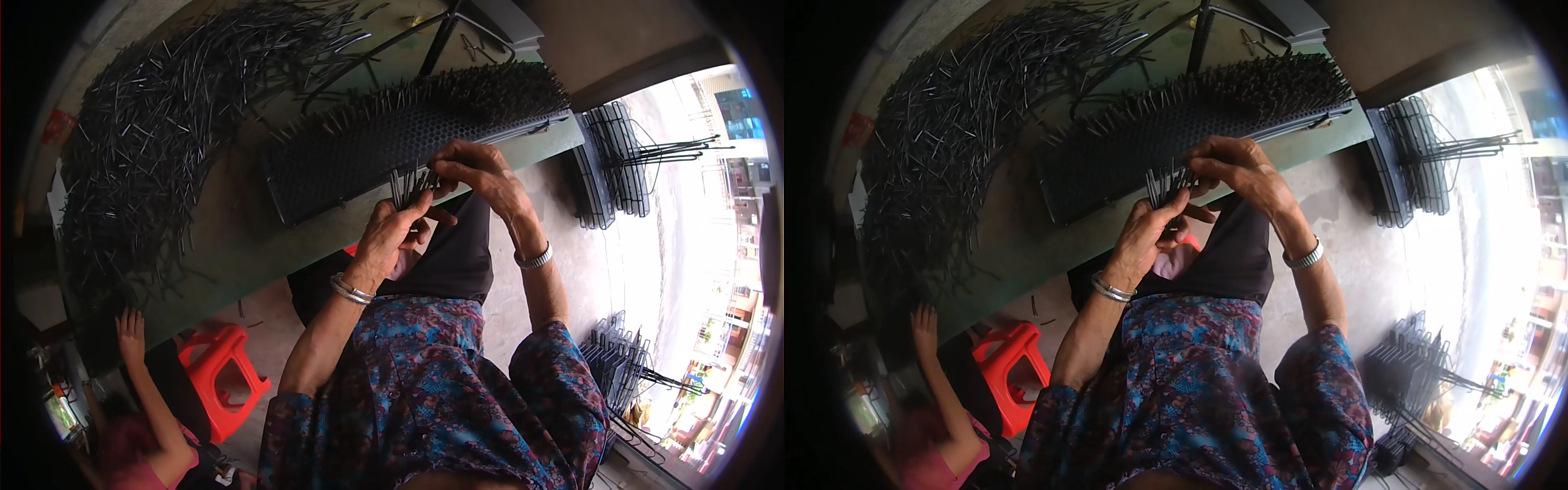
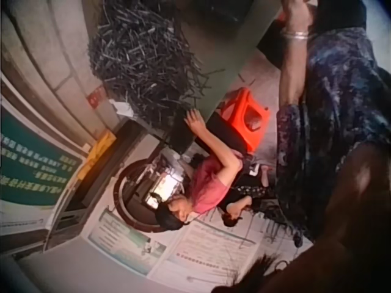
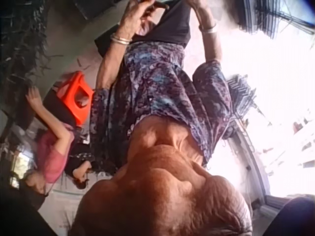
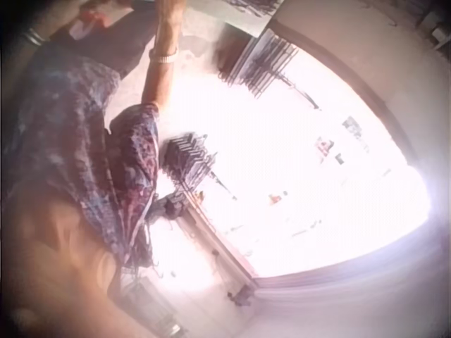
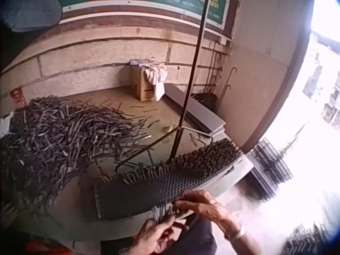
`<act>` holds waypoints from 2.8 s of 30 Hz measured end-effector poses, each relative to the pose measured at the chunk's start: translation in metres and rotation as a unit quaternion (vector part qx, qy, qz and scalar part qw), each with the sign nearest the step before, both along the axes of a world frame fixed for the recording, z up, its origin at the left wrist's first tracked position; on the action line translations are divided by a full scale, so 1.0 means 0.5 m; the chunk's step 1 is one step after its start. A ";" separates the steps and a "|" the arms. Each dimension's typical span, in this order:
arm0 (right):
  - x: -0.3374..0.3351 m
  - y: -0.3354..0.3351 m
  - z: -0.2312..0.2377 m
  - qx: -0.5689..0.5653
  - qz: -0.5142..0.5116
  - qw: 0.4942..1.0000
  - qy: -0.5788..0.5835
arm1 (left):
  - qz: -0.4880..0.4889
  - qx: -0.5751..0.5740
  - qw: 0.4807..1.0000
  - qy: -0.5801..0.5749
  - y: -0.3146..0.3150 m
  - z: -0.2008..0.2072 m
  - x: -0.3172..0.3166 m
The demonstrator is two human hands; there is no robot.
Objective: Manually inserting metal pins into a perforated board at a workbench.
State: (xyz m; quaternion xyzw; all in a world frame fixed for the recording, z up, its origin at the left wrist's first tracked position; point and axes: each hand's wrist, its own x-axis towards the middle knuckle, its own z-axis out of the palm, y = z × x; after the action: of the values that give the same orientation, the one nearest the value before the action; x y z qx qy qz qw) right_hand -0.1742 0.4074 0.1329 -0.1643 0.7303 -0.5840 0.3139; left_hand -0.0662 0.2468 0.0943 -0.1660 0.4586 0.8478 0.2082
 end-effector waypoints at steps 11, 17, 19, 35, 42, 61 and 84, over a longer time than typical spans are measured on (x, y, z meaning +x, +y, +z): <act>-0.082 0.028 -0.003 0.060 -0.281 0.867 0.408 | 0.067 0.022 0.997 0.015 0.007 -0.027 -0.010; -0.109 0.027 -0.038 0.112 -0.288 0.833 0.459 | 0.049 0.047 0.998 0.002 0.010 -0.049 -0.003; -0.113 0.025 -0.045 0.105 -0.292 0.834 0.456 | 0.055 0.055 0.997 -0.004 0.009 -0.055 -0.005; -0.128 0.033 -0.034 0.135 -0.221 0.808 0.529 | 0.157 0.153 0.976 -0.014 0.006 -0.082 -0.011; -0.144 0.034 -0.018 0.152 -0.177 0.802 0.550 | 0.160 0.161 0.974 0.000 0.008 -0.082 -0.008; -0.174 0.051 0.002 0.114 -0.063 0.849 0.512 | 0.148 0.151 0.977 -0.036 0.009 -0.074 -0.003; -0.137 0.024 -0.051 0.278 -0.161 0.737 0.595 | 0.150 0.131 0.980 0.002 0.029 -0.047 0.002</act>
State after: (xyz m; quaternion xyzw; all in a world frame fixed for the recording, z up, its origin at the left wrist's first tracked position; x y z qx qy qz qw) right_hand -0.2425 0.4193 0.1071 -0.2637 0.9136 -0.1800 -0.2517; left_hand -0.0650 0.2613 0.0710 -0.2027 0.3136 0.9225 0.0976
